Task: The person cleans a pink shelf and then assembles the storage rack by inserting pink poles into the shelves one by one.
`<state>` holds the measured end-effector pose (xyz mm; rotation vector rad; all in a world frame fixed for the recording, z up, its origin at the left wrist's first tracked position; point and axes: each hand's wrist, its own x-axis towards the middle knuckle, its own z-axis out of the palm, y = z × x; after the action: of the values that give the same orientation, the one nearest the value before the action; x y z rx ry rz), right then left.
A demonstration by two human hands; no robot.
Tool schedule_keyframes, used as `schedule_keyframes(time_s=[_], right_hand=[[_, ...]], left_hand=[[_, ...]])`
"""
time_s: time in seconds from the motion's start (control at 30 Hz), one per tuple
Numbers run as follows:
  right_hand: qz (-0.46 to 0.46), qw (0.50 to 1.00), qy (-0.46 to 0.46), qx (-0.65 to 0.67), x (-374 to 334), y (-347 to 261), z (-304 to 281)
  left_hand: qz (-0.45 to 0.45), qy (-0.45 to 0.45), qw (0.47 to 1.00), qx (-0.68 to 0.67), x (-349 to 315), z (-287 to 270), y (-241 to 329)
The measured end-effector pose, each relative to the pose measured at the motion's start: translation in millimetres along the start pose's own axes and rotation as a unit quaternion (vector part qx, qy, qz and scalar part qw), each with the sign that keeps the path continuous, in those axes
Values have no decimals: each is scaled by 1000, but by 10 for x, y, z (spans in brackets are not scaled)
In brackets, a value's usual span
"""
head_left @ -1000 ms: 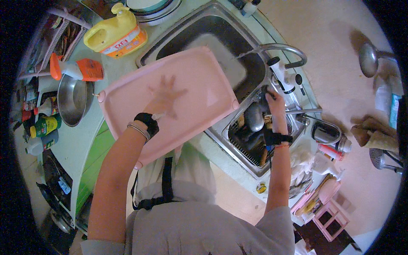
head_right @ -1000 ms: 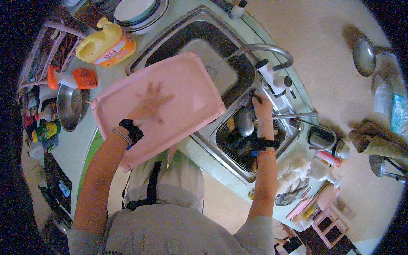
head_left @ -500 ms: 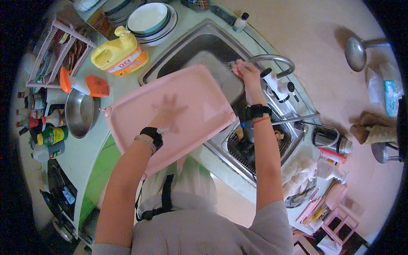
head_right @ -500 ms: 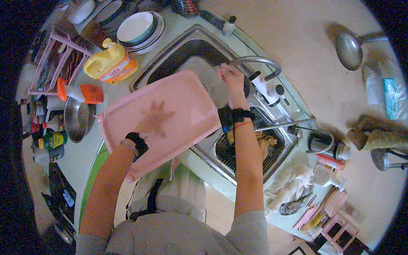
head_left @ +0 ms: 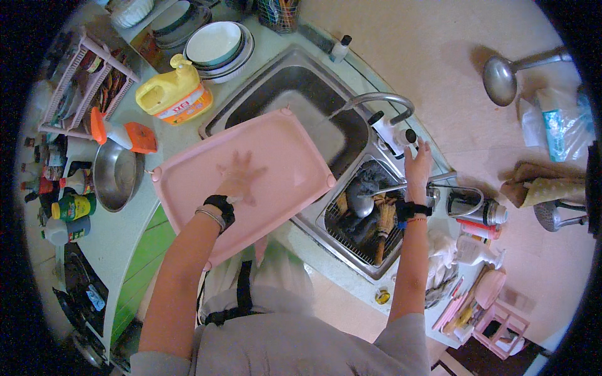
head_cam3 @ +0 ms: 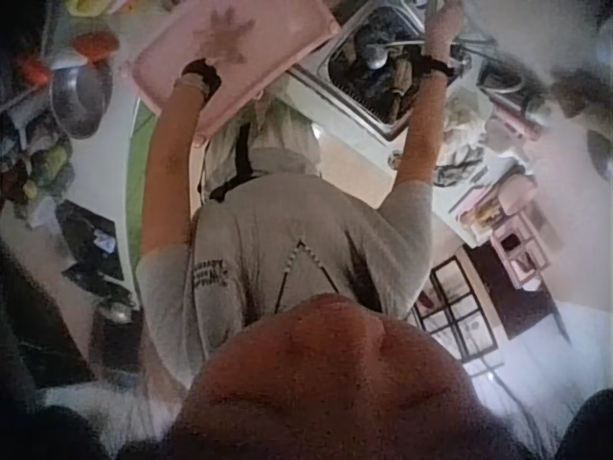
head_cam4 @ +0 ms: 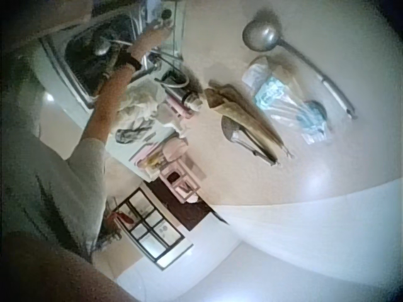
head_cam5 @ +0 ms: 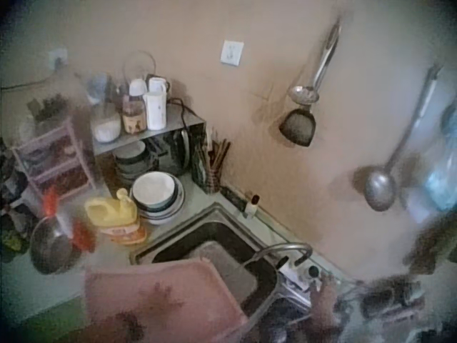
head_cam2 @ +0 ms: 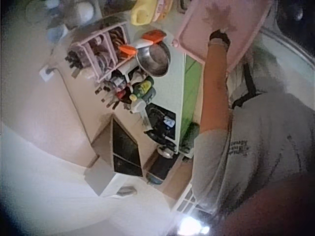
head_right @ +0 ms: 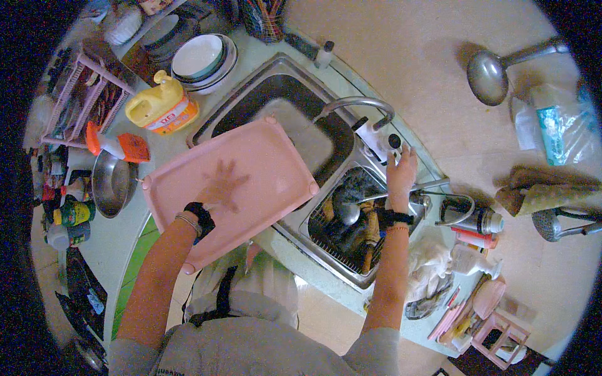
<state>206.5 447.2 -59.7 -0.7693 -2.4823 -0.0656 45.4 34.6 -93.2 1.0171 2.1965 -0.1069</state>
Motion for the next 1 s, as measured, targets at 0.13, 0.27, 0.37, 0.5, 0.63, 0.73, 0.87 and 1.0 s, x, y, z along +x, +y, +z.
schedule_keyframes(time_s=[0.13, 0.27, 0.37, 0.5, 0.63, 0.73, 0.87, 1.0], right_hand=[[102, 982, -158, -30, 100, -81, -18], [143, 961, -227, -68, 137, -307, -75], [135, 965, -198, -110, 51, -438, 20], [172, 955, -228, -78, 115, -491, -65], [151, 973, -171, -41, -263, -1013, -195], [-43, 944, -300, 128, -869, -1398, -39], [-286, 838, -348, 309, -1535, -1965, 62], [-304, 778, -382, 395, -1547, -2472, -234]], left_hand=[[5, 12, 1000, -4, -12, 56, -42], [-3, 4, 1000, -17, 37, 104, -61], [-19, -1, 1000, -9, 40, 139, -63], [20, 58, 998, -10, 99, 264, -123], [-17, 39, 999, -4, 53, 194, -81], [3, 40, 999, 12, 65, 212, -121], [-16, 42, 999, 6, 32, 118, 12], [27, 116, 993, 14, 150, 717, -384]])
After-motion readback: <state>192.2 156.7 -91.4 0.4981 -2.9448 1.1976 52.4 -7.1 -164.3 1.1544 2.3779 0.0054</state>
